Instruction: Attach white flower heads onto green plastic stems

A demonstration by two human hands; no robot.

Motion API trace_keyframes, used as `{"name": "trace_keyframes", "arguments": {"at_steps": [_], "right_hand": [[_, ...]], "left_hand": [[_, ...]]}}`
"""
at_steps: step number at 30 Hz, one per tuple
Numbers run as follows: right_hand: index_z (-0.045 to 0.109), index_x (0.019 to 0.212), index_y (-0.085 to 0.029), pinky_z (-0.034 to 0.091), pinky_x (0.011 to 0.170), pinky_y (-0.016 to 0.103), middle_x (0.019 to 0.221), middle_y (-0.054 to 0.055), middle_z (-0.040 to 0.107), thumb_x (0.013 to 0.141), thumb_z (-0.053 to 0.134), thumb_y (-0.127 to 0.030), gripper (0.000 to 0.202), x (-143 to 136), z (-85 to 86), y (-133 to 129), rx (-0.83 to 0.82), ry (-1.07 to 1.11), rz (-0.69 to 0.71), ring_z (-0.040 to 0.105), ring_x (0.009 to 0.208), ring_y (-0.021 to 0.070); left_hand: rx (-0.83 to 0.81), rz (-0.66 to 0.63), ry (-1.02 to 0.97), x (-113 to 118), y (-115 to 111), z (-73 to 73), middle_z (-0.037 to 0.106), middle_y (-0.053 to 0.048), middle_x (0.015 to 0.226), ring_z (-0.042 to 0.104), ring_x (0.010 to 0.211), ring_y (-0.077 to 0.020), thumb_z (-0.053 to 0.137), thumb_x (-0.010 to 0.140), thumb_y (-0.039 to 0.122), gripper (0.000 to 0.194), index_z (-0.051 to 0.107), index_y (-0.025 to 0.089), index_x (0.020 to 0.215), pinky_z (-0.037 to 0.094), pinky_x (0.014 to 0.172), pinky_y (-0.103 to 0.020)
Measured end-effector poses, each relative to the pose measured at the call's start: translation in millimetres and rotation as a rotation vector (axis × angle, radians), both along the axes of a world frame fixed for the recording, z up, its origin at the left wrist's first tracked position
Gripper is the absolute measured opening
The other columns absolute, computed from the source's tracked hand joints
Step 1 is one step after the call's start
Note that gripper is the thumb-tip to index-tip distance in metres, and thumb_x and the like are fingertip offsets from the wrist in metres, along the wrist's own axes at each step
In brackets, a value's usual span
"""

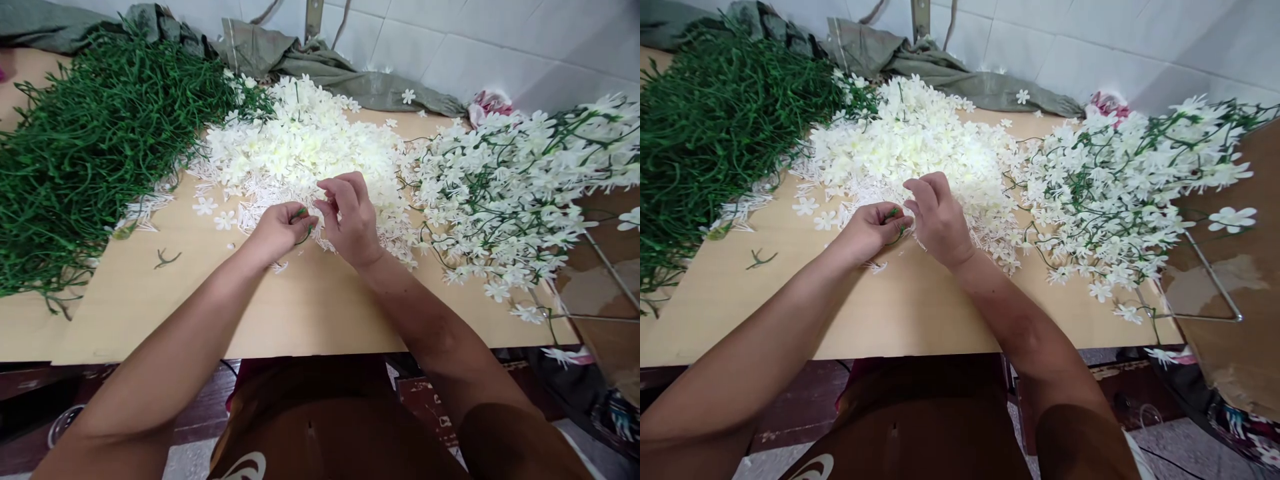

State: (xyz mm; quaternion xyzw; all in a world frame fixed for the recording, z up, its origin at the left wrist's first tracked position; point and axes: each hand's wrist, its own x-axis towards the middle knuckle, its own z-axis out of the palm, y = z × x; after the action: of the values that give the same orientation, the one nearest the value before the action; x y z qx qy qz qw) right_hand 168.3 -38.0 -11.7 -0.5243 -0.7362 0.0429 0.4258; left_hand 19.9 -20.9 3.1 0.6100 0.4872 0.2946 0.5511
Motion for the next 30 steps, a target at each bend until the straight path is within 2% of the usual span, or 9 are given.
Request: {"name": "trace_keyframes", "arguments": {"at_steps": [8,12,21,30], "right_hand": [[0.054,0.122,-0.026,0.057,0.083,0.041,0.107,0.011,0.054,0.097,0.040,-0.028,0.028,1,-2.2,-2,-0.025,-0.001,-0.011,0.061,0.098,0.0225],[0.056,0.119,-0.026,0.056,0.085,0.039,0.107,0.011,0.053,0.098,0.039,-0.029,0.028,-1,-4.7,-2,-0.057,-0.034,0.002,0.062,0.101,0.0226],[0.058,0.109,-0.023,0.055,0.074,0.032,0.099,0.009,0.056,0.098,0.036,-0.025,0.024,-5,-12.7,-3,0.068,-0.126,0.023,0.059,0.085,0.0166],[0.053,0.112,-0.022,0.056,0.080,0.035,0.100,0.007,0.052,0.096,0.044,-0.028,0.019,3,-20.7,3,0.021,0.080,-0.004,0.057,0.083,0.0161]], "left_hand": [[-0.112,0.043,-0.046,-1,1,-4.2,0.032,0.007,0.047,0.027,0.045,-0.0041,0.066,0.070,0.027,0.034,0.037,0.019,0.055,0.019,0.048,-0.023],[-0.144,0.033,-0.098,-1,-1,-3.9,0.034,0.007,0.046,0.028,0.044,-0.0043,0.068,0.068,0.029,0.032,0.040,0.019,0.056,0.019,0.047,-0.023],[-0.103,-0.016,-0.073,-2,0,-7.4,0.036,0.006,0.049,0.031,0.047,-0.0055,0.063,0.071,0.025,0.020,0.048,0.018,0.061,0.019,0.049,-0.023],[-0.054,-0.033,0.012,-3,3,-4.4,0.039,0.007,0.050,0.032,0.048,-0.0059,0.062,0.070,0.024,0.016,0.051,0.017,0.062,0.025,0.049,-0.023]]}}
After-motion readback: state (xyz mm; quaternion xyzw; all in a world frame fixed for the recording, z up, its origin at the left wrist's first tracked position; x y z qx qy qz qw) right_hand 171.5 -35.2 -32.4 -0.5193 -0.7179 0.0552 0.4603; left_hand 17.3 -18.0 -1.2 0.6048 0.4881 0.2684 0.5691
